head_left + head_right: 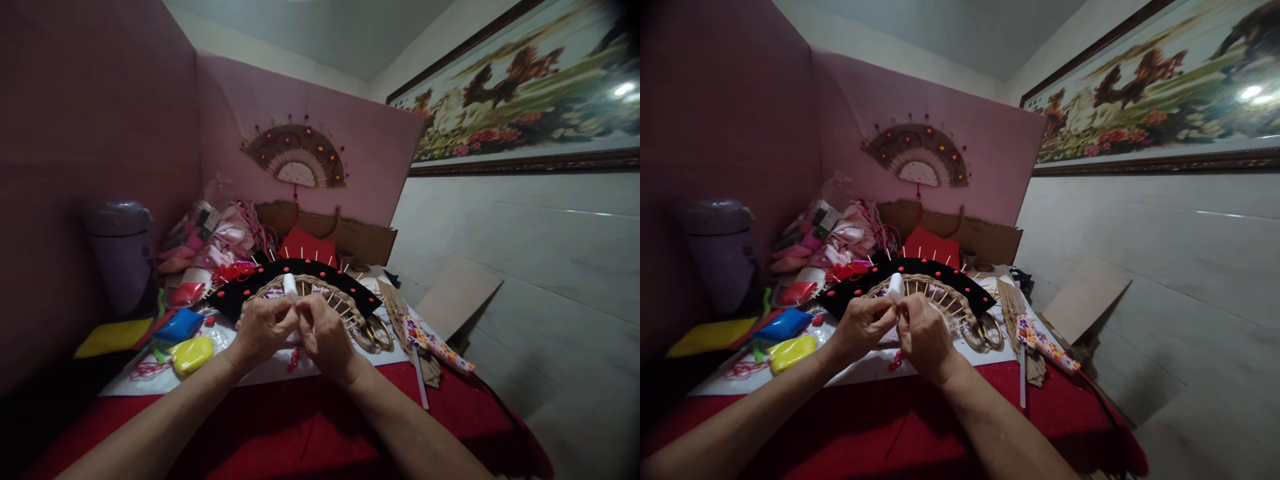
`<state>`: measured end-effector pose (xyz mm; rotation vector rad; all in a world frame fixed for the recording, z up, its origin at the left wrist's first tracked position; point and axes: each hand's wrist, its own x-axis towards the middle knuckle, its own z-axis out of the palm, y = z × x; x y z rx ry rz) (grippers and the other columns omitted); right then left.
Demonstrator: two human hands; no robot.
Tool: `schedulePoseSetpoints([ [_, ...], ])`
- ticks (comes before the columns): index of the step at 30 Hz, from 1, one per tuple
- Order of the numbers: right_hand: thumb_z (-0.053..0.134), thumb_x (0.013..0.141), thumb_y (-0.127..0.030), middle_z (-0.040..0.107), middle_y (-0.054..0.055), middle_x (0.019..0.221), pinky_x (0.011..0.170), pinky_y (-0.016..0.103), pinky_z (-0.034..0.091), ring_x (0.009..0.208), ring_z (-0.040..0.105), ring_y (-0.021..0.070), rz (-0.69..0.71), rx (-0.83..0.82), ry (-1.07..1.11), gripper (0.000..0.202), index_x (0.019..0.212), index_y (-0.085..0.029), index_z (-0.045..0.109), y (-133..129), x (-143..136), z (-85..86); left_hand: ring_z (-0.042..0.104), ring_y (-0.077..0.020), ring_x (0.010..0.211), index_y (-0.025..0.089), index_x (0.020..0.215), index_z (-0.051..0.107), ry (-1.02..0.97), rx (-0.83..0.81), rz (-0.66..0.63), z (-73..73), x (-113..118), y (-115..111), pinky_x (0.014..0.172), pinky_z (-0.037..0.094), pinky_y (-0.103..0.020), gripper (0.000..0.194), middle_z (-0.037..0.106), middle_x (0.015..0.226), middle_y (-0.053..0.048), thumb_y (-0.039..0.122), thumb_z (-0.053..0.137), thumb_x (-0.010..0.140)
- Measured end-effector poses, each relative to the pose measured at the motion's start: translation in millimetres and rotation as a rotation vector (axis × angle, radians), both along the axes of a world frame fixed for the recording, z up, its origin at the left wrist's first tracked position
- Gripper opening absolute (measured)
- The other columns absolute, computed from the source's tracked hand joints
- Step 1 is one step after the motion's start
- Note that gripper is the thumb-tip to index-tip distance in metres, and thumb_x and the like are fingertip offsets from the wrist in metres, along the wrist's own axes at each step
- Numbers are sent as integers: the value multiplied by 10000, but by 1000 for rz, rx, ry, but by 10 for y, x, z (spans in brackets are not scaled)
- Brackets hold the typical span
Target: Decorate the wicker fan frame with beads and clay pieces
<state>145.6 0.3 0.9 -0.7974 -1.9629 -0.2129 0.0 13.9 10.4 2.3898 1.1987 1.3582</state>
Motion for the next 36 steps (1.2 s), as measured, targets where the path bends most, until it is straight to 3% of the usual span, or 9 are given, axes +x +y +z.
schedulePoseSetpoints([
  [6, 371, 863, -141, 567, 63, 758, 637, 302, 460, 682, 551, 187, -26, -22, -51, 109, 847, -181, 472, -17, -6, 9, 283, -62, 443, 170, 481, 366, 42, 22, -42, -40, -13, 12, 477, 206, -220, 277, 311, 456, 54, 199, 445, 744],
  [15, 351, 891, -185, 554, 74, 699, 573, 310, 441, 640, 546, 211, -238, 81, -112, 114, 858, -172, 459, -46, -107, -16, 271, -59, 414, 171, 421, 331, -60, 9, 52, 34, 102, -75, 451, 205, -215, 323, 263, 419, 51, 223, 446, 718],
  [24, 373, 892, -127, 552, 88, 666, 509, 282, 390, 576, 513, 187, -495, 182, -223, 137, 794, -166, 460, 10, -157, -89, 270, -57, 410, 166, 411, 318, -50, 57, 158, -41, 138, -82, 459, 184, -228, 346, 251, 415, 53, 209, 462, 723],
  [32, 361, 909, -186, 540, 59, 737, 577, 276, 419, 650, 523, 179, -286, 123, -242, 117, 851, -172, 462, 13, -19, -65, 302, -66, 439, 160, 456, 403, -2, -21, 127, -32, 72, -65, 487, 196, -235, 333, 328, 431, 50, 265, 462, 767],
  [36, 360, 889, -168, 517, 46, 706, 559, 278, 404, 617, 507, 181, -295, 90, -122, 110, 807, -190, 430, 39, -39, -61, 283, -68, 425, 159, 422, 389, 10, -17, 138, -70, 89, -83, 482, 181, -248, 377, 315, 403, 47, 283, 468, 768],
])
